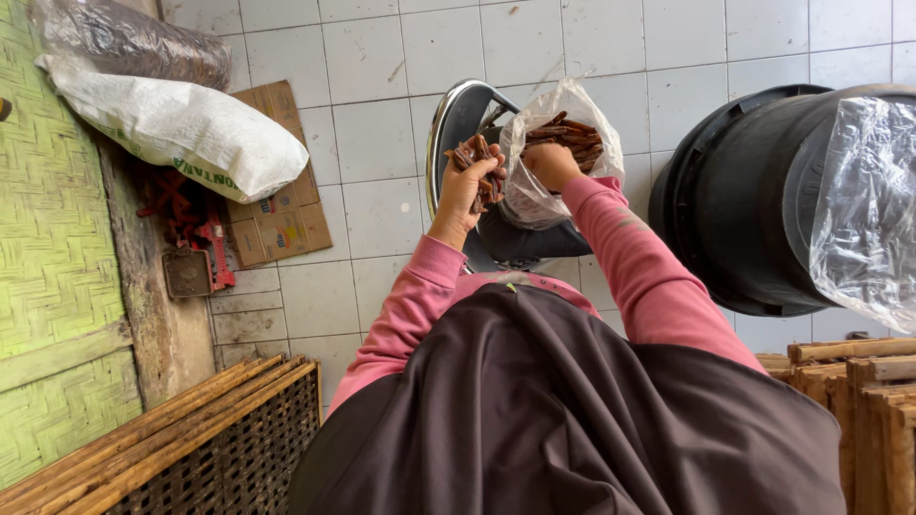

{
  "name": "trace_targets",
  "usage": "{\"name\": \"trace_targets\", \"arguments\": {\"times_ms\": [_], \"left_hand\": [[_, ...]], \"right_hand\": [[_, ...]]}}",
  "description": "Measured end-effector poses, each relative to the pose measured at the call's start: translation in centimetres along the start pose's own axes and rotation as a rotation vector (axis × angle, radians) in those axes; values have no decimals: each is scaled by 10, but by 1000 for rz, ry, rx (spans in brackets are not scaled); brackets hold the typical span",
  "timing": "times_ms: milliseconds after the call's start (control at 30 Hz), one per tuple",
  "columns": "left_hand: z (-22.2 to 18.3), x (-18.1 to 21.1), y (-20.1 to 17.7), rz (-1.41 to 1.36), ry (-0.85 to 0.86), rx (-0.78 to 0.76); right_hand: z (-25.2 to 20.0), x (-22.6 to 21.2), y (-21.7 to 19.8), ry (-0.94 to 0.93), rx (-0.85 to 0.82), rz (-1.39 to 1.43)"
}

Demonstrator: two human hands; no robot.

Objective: The person picks up dried banana slices from a wooden tray and places them into a plastic bag.

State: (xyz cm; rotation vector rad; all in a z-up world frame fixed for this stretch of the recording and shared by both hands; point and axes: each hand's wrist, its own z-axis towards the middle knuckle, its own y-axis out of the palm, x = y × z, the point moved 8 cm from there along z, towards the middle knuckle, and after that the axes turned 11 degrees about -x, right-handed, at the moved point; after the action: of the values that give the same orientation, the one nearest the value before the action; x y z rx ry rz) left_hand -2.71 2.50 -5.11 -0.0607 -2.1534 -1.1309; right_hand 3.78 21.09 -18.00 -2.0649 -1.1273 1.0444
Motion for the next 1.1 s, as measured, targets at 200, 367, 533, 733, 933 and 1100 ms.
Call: {"name": "trace_targets", "arguments": {"times_ms": [200, 367, 533, 733, 933, 1100], "left_hand": [[8, -3, 4, -68, 29, -30], [11, -5, 2, -65, 40, -27], [12, -2, 6, -101, 30, -85], [15, -2, 14, 25, 42, -105], [23, -6, 29, 255, 88, -121], [33, -9, 40, 306, 86, -25]], "right_hand": [[-1, 2, 0, 53, 174, -19], [4, 9, 18, 43, 196, 48], [12, -5, 17, -28, 141, -100], [-18, -18, -34, 13, 110, 363], [-96, -28, -123, -88, 73, 1276], [-129, -82, -160, -339, 36, 1080]]}}
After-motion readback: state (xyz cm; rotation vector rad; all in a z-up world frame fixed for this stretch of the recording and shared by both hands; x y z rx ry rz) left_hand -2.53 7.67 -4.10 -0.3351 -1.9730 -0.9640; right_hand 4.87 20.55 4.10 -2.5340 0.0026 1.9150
